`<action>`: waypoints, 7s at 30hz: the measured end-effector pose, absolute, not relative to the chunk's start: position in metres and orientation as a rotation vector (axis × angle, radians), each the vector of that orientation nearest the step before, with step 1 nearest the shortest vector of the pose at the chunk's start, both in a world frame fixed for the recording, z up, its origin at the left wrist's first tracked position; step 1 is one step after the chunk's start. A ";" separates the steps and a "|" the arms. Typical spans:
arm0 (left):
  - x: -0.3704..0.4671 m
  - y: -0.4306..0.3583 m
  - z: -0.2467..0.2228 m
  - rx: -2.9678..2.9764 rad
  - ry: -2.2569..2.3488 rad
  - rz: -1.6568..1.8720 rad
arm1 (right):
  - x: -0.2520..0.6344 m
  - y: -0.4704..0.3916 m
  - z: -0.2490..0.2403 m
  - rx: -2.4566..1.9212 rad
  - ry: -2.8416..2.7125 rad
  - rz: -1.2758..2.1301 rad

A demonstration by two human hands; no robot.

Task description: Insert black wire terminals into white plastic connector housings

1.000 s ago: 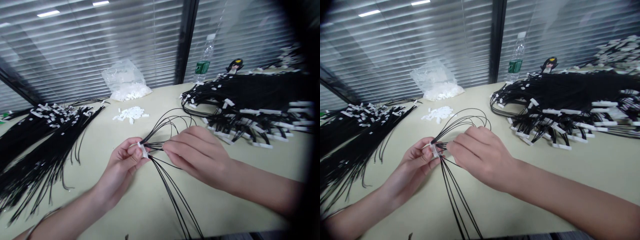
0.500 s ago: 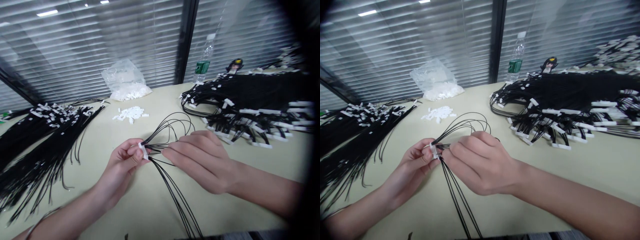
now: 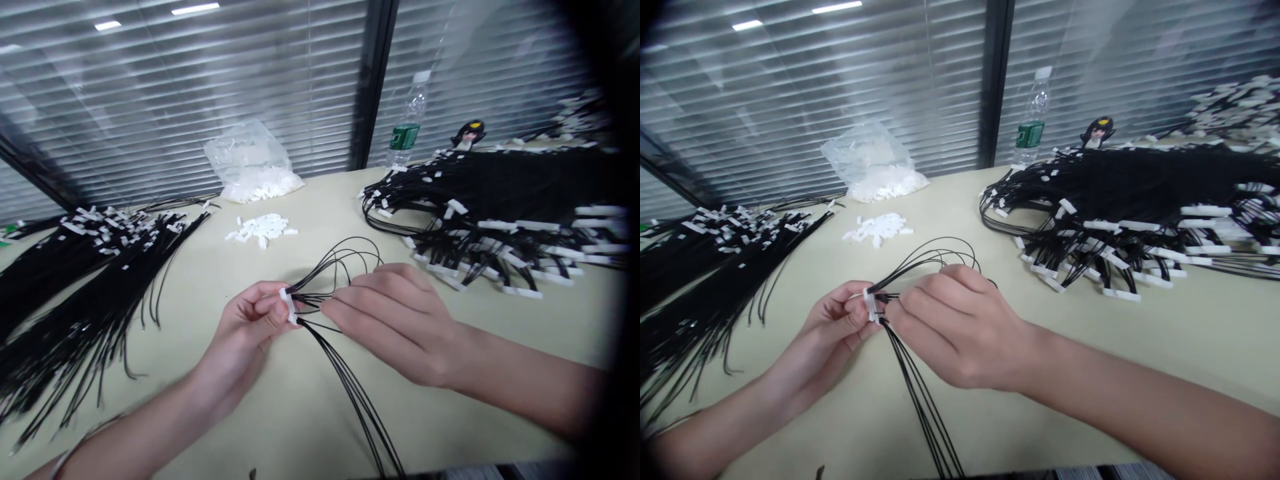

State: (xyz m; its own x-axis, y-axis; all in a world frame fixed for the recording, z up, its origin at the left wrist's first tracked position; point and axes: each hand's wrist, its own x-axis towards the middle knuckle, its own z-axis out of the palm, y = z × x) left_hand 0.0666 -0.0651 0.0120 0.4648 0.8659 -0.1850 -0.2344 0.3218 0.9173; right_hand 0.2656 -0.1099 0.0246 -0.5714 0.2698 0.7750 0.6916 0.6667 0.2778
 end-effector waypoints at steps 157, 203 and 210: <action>0.065 -0.059 0.017 1.189 0.702 0.737 | 0.264 -0.102 0.009 -0.654 -2.147 -0.130; 0.063 -0.048 0.011 1.064 0.799 0.917 | 0.266 -0.096 0.020 -0.798 -1.464 1.394; 0.061 -0.045 0.011 0.987 0.855 0.940 | 0.327 -0.053 0.021 -0.952 -1.291 0.827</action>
State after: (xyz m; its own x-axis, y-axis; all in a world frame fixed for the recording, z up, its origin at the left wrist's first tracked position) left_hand 0.0611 -0.0452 0.0106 0.3526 0.9222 -0.1590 -0.2452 0.2551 0.9353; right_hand 0.3266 -0.0527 0.0206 0.1110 0.9105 0.3983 0.0194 0.3987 -0.9169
